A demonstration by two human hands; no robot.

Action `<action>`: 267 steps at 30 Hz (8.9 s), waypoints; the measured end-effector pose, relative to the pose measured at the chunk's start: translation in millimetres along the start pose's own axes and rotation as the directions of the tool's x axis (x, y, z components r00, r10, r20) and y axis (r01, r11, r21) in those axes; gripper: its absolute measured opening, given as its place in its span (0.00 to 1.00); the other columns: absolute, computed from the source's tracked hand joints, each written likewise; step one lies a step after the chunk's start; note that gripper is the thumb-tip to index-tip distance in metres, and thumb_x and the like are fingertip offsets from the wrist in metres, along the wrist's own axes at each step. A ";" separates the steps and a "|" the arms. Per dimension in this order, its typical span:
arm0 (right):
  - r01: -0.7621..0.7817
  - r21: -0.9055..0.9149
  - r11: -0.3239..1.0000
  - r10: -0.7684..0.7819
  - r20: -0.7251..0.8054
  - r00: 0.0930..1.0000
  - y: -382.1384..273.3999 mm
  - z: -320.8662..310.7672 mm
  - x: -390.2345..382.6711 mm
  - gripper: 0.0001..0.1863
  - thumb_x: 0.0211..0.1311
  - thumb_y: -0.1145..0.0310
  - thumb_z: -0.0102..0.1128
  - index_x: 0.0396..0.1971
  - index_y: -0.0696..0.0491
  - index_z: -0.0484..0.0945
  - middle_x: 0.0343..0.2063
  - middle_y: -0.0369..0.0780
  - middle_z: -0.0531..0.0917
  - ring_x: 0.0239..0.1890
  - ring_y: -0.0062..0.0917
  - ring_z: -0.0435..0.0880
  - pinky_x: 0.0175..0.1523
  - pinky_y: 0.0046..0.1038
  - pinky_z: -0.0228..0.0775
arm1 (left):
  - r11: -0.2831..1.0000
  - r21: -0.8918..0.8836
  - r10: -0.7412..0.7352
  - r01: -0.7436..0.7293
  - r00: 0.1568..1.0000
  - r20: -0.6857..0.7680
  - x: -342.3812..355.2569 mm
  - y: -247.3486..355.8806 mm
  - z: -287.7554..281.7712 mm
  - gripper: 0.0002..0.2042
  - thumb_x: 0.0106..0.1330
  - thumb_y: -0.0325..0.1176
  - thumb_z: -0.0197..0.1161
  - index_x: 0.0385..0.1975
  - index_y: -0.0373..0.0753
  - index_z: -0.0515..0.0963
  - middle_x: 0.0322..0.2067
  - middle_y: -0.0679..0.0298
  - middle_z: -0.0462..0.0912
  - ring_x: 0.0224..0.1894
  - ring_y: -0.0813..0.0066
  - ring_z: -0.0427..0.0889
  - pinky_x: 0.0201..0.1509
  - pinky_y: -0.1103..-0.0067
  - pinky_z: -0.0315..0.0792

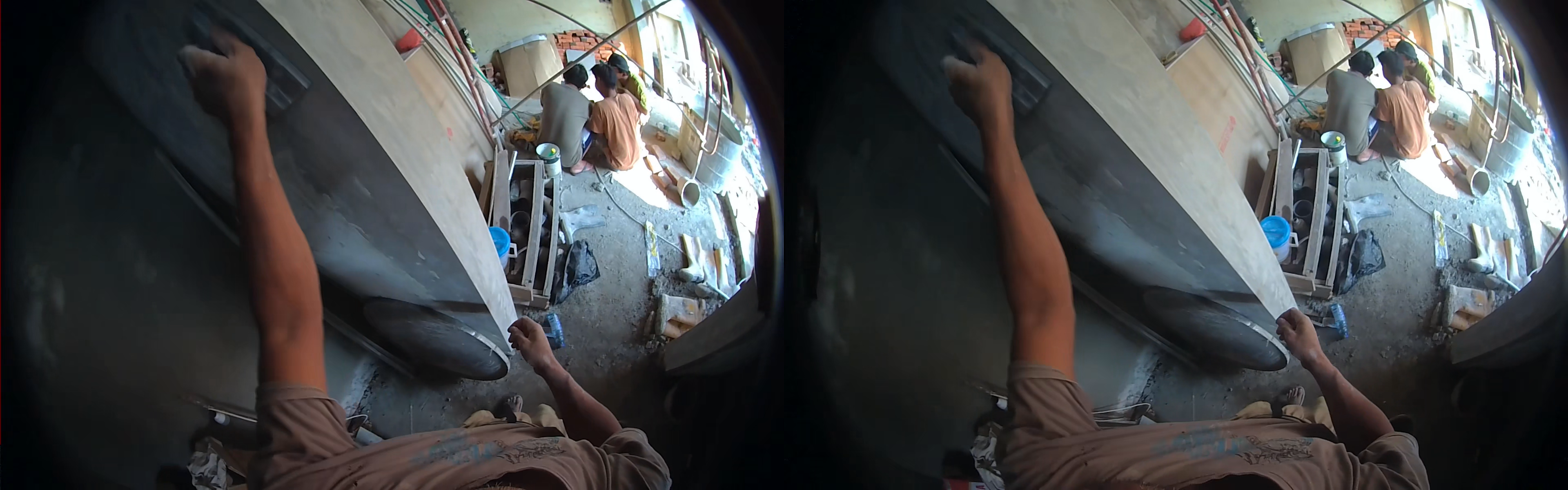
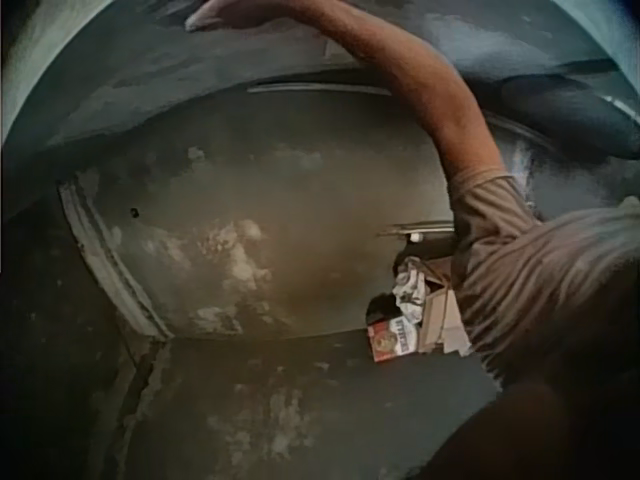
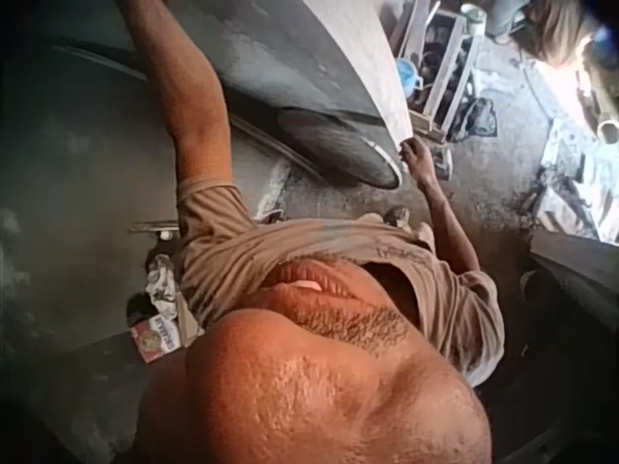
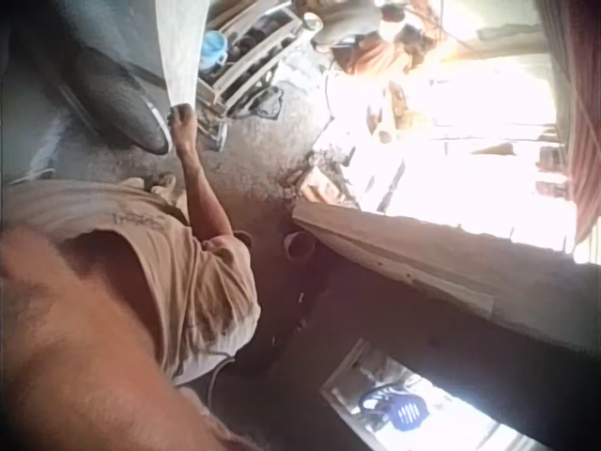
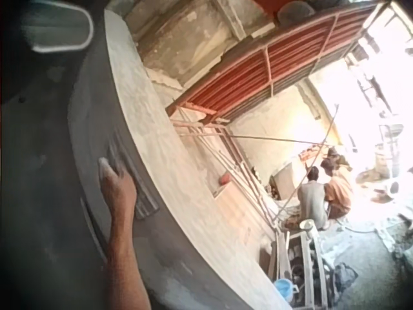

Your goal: The person scrapes a sanding block with a hand tool and then sands the curved edges, overhead beams, and corners of concrete structures with the sanding block.

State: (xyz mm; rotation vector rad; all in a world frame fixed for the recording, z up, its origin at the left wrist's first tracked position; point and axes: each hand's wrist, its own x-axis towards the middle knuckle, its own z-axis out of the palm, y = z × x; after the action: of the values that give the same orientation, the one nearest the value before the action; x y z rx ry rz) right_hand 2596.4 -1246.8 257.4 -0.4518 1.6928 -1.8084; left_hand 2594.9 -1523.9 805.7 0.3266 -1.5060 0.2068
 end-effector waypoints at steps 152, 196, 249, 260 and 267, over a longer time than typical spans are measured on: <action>-0.188 -0.043 0.981 -0.186 -0.469 -0.863 35.5 -197.6 -771.1 0.10 0.68 0.65 0.53 0.40 0.56 0.69 0.31 0.51 0.77 0.34 0.50 0.79 0.38 0.46 0.70 | 0.534 0.369 0.706 0.761 -0.161 -0.690 -534.4 693.2 -677.0 0.35 0.75 0.61 0.26 0.73 0.42 0.52 0.71 0.61 0.58 0.73 0.64 0.56 0.76 0.67 0.47; -0.387 0.565 0.728 0.197 -0.714 -0.672 70.3 -489.2 -1189.3 0.15 0.66 0.66 0.57 0.49 0.56 0.74 0.33 0.46 0.80 0.36 0.36 0.80 0.44 0.35 0.72 | 0.540 -0.094 0.784 0.837 -0.540 -0.307 -650.8 1133.9 -684.7 0.36 0.72 0.57 0.46 0.70 0.34 0.59 0.62 0.46 0.71 0.67 0.56 0.67 0.73 0.63 0.55; -0.480 -0.444 -0.757 0.474 -0.878 0.065 -96.5 -743.4 -1312.6 0.32 0.58 0.61 0.64 0.63 0.23 0.70 0.48 0.35 0.77 0.52 0.30 0.75 0.59 0.37 0.70 | 0.379 -0.924 0.489 0.041 -0.857 0.162 -881.1 890.9 -819.1 0.26 0.65 0.50 0.61 0.57 0.40 0.74 0.51 0.44 0.74 0.40 0.52 0.85 0.42 0.64 0.79; -0.450 -0.531 -0.718 0.500 -0.843 0.196 -85.8 -752.1 -1322.4 0.32 0.59 0.69 0.59 0.64 0.27 0.71 0.42 0.37 0.76 0.49 0.34 0.74 0.55 0.35 0.69 | 0.371 -0.928 0.545 0.034 -0.817 0.188 -889.8 879.2 -823.0 0.25 0.64 0.51 0.61 0.55 0.39 0.75 0.50 0.42 0.74 0.39 0.52 0.86 0.38 0.64 0.79; -0.578 -0.616 -0.535 0.671 -0.726 0.153 -33.2 -737.0 -1305.7 0.33 0.59 0.71 0.62 0.62 0.22 0.72 0.47 0.38 0.78 0.54 0.34 0.75 0.59 0.35 0.70 | 0.386 -0.922 0.491 0.018 -0.851 0.188 -895.9 880.7 -820.0 0.26 0.65 0.52 0.60 0.58 0.42 0.75 0.52 0.40 0.73 0.38 0.52 0.86 0.38 0.65 0.80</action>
State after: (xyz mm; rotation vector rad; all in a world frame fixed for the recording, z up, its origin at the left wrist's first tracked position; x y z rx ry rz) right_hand 3112.2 153.5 407.2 0.3030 1.9405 0.6090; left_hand 3019.9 -360.3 -40.7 -1.6050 -3.5752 0.7596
